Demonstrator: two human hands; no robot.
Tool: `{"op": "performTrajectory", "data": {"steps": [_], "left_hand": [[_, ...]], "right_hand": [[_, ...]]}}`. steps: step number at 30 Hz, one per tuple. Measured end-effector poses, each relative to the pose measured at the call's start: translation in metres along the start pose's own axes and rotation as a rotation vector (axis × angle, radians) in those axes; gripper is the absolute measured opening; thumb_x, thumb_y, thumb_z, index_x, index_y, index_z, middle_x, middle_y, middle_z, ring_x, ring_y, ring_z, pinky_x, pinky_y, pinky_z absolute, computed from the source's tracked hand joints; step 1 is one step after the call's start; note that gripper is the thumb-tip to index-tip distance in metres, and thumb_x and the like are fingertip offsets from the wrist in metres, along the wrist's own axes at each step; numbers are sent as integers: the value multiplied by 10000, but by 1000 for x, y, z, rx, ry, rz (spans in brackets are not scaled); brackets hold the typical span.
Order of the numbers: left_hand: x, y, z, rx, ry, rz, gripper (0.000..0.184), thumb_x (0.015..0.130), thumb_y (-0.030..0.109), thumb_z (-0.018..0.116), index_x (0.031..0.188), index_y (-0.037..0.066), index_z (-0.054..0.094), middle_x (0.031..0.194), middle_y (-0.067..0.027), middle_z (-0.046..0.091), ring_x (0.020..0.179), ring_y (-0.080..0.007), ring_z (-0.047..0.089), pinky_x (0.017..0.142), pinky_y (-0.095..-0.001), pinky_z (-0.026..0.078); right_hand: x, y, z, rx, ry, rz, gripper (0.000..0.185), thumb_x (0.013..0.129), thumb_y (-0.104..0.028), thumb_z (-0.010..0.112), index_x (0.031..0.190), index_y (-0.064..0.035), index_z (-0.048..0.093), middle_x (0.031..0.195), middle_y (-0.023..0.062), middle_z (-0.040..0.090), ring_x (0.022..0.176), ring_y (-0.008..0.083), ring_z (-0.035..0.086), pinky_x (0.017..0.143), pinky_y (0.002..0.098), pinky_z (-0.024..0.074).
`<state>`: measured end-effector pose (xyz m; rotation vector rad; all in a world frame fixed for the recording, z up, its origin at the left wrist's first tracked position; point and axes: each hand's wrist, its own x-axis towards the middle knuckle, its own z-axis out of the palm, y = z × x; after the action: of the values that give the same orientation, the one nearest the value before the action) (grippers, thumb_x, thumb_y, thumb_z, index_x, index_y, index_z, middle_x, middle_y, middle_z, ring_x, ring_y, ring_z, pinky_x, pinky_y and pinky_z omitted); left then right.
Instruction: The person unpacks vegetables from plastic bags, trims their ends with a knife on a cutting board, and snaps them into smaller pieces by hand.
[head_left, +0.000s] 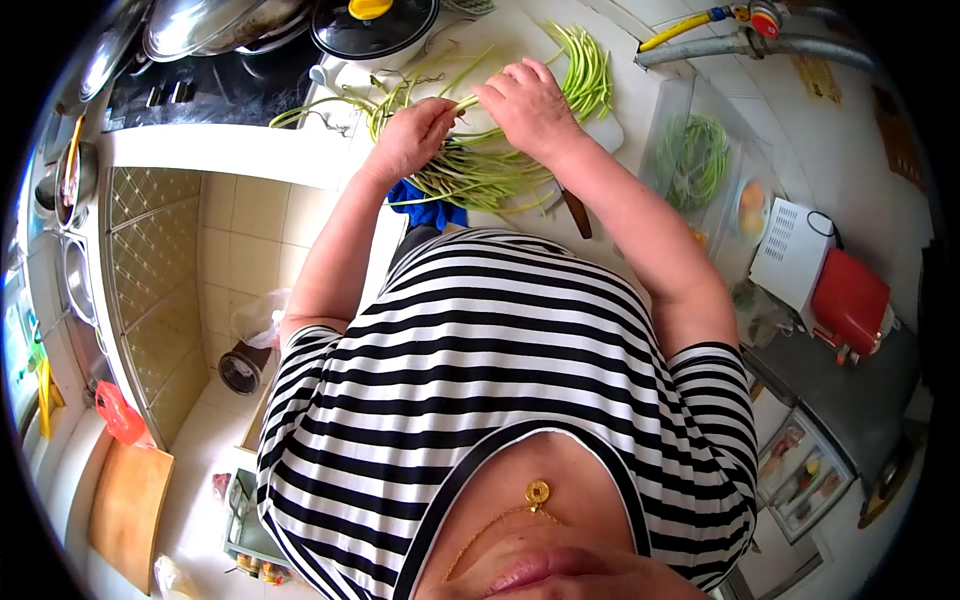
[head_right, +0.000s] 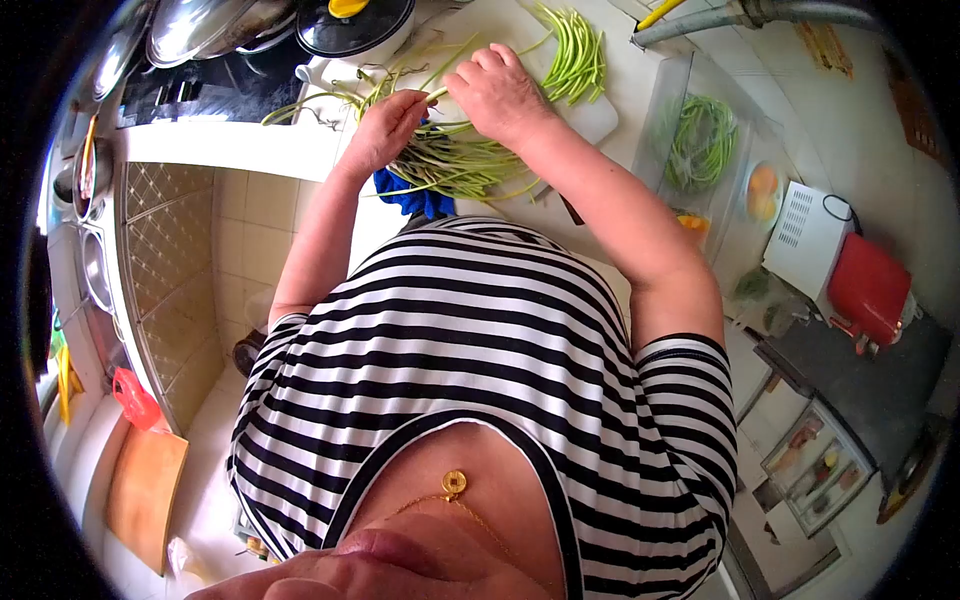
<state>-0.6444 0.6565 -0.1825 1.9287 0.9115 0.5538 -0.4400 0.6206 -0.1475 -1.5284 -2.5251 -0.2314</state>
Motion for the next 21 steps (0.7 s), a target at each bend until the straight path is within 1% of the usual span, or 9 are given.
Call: {"op": "performTrajectory", "data": {"steps": [2, 5, 7, 11, 13, 15, 17, 19, 21], "left_hand": [[0, -1, 1, -17, 11, -27, 212, 930, 172, 498, 1036, 9, 582, 847, -119, 640, 782, -251, 618, 721, -336, 488], [0, -4, 4, -22, 47, -39, 203, 935, 175, 493, 1021, 14, 582, 827, -107, 642, 761, -232, 622, 709, -327, 489], [0, -7, 9, -34, 102, -26, 192, 936, 168, 492, 1020, 16, 574, 812, -106, 637, 747, -232, 621, 699, -321, 487], [-3, -10, 20, -199, 177, -61, 157, 944, 129, 497, 1040, 19, 555, 862, -94, 636, 782, -184, 611, 723, -302, 477], [-4, -15, 20, -311, 200, 1, 151, 944, 118, 503, 1048, 24, 558, 890, -84, 632, 813, -172, 601, 750, -292, 468], [-7, -20, 17, -426, 227, 60, 147, 943, 107, 509, 1057, 30, 560, 919, -75, 627, 845, -159, 590, 776, -283, 459], [-10, -26, 13, -256, 243, 166, 172, 909, 88, 558, 1074, 46, 586, 887, -85, 615, 794, -201, 599, 722, -295, 472], [-12, -26, 14, -267, 240, 178, 166, 904, 88, 568, 1060, 40, 596, 869, -82, 610, 772, -189, 588, 709, -282, 468], [-14, -24, 16, -236, 238, 138, 168, 909, 88, 565, 1066, 35, 595, 874, -65, 612, 802, -153, 593, 713, -258, 467]], "right_hand": [[3, 1, 7, 15, -79, -6, 211, 820, -166, 541, 1015, -126, 611, 983, 26, 614, 1015, 224, 552, 939, 402, 388], [7, -6, 21, 28, -109, 43, 150, 844, -192, 540, 953, -105, 593, 836, 48, 624, 841, 255, 600, 819, 398, 457], [10, -17, 28, 335, -6, 296, 126, 854, -192, 527, 876, -81, 583, 782, 100, 639, 721, 300, 622, 688, 411, 489], [16, -35, 47, 654, 81, 532, 164, 883, -205, 528, 933, -58, 579, 799, 133, 650, 713, 313, 630, 643, 404, 500], [16, -35, 53, 1059, 116, 628, 177, 905, -204, 533, 998, -60, 577, 842, 139, 660, 761, 272, 646, 684, 359, 510], [11, -33, 54, 1104, 152, 574, 178, 910, -198, 538, 1014, -59, 578, 834, 135, 659, 759, 251, 648, 687, 338, 508], [10, -35, 44, 1150, 190, 517, 181, 915, -192, 544, 1031, -57, 579, 827, 132, 658, 756, 231, 650, 691, 318, 507], [7, -40, 32, 1474, 145, 656, 211, 964, -197, 481, 1021, -16, 575, 882, 40, 662, 807, 94, 609, 720, 266, 490], [3, -44, 30, 1385, 134, 673, 208, 962, -202, 484, 1014, -23, 575, 868, 48, 664, 798, 105, 618, 713, 268, 490]]}}
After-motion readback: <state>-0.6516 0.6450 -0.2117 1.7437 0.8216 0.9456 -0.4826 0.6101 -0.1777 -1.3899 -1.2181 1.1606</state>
